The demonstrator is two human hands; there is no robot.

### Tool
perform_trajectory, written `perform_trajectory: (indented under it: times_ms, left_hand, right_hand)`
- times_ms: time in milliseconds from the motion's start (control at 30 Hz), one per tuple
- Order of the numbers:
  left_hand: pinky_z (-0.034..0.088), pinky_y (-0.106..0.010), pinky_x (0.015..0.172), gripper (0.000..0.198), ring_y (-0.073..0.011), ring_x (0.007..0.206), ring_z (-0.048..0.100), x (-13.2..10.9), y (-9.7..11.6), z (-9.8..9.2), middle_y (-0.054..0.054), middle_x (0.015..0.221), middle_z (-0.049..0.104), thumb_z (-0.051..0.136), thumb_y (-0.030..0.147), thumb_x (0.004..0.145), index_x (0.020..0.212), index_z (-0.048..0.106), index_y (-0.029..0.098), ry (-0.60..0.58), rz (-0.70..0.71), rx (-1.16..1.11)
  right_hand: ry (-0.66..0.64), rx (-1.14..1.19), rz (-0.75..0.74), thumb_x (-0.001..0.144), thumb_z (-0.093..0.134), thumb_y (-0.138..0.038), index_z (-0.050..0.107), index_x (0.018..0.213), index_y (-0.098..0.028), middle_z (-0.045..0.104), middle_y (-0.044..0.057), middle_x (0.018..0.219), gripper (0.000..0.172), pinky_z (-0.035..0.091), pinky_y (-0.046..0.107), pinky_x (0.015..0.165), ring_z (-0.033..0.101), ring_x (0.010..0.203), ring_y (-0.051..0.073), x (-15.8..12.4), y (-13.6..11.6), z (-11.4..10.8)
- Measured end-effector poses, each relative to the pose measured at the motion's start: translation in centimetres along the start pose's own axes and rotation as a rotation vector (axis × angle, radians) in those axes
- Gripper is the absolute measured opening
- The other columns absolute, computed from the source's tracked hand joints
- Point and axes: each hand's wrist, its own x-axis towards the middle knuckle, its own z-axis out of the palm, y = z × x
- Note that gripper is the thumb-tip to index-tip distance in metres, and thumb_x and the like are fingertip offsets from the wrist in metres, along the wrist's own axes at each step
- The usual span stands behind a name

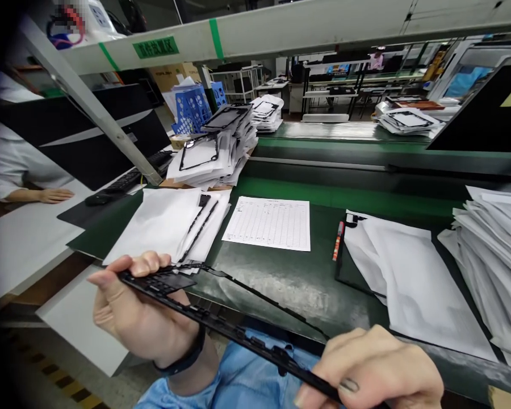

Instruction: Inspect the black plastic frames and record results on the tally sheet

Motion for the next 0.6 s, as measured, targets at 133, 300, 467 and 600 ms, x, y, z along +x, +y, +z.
perform_trajectory:
  times_ms: [133,300,467,600]
  left_hand:
    - [0.047,-0.025,0.067,0.036,-0.011,0.064,0.052,0.1,0.0,0.0,0.005,0.059,0.058,0.095,0.05,0.075,0.074,0.078,0.018,0.004,-0.014,0.013]
    - [0.047,-0.025,0.066,0.041,-0.0114,0.064,0.05,0.3,-0.3,-0.1,0.005,0.059,0.056,0.096,0.053,0.073,0.073,0.074,0.018,0.014,-0.032,0.05]
    - [0.047,-0.026,0.067,0.046,-0.0121,0.064,0.048,0.3,-0.2,-0.5,0.006,0.06,0.053,0.094,0.058,0.072,0.074,0.07,0.019,0.022,-0.022,0.1]
    - [0.044,-0.025,0.065,0.048,-0.0117,0.064,0.046,0.2,-0.5,-0.3,0.006,0.061,0.049,0.093,0.059,0.073,0.072,0.066,0.019,0.03,0.004,0.126]
  right_hand:
    - [-0.178,0.34,0.02,0.11,0.053,-0.044,0.075,0.123,-0.035,0.076,0.0,0.068,0.027,0.041,0.019,0.033,0.054,0.029,0.012,0.4,-0.5,0.2]
    - [-0.281,0.565,0.172,0.109,0.058,-0.037,0.066,0.142,-0.034,0.081,0.009,0.115,0.033,0.054,0.016,0.047,0.07,0.048,0.012,2.0,-2.1,0.6]
    - [-0.202,0.708,0.25,0.106,0.063,-0.042,0.069,0.137,-0.04,0.081,0.004,0.114,0.032,0.051,0.016,0.043,0.073,0.053,0.013,1.4,-2.2,1.7]
    - [-0.186,0.726,0.255,0.106,0.061,-0.048,0.071,0.135,-0.035,0.082,0.009,0.11,0.033,0.046,0.02,0.039,0.057,0.038,0.01,0.3,-1.5,2.0]
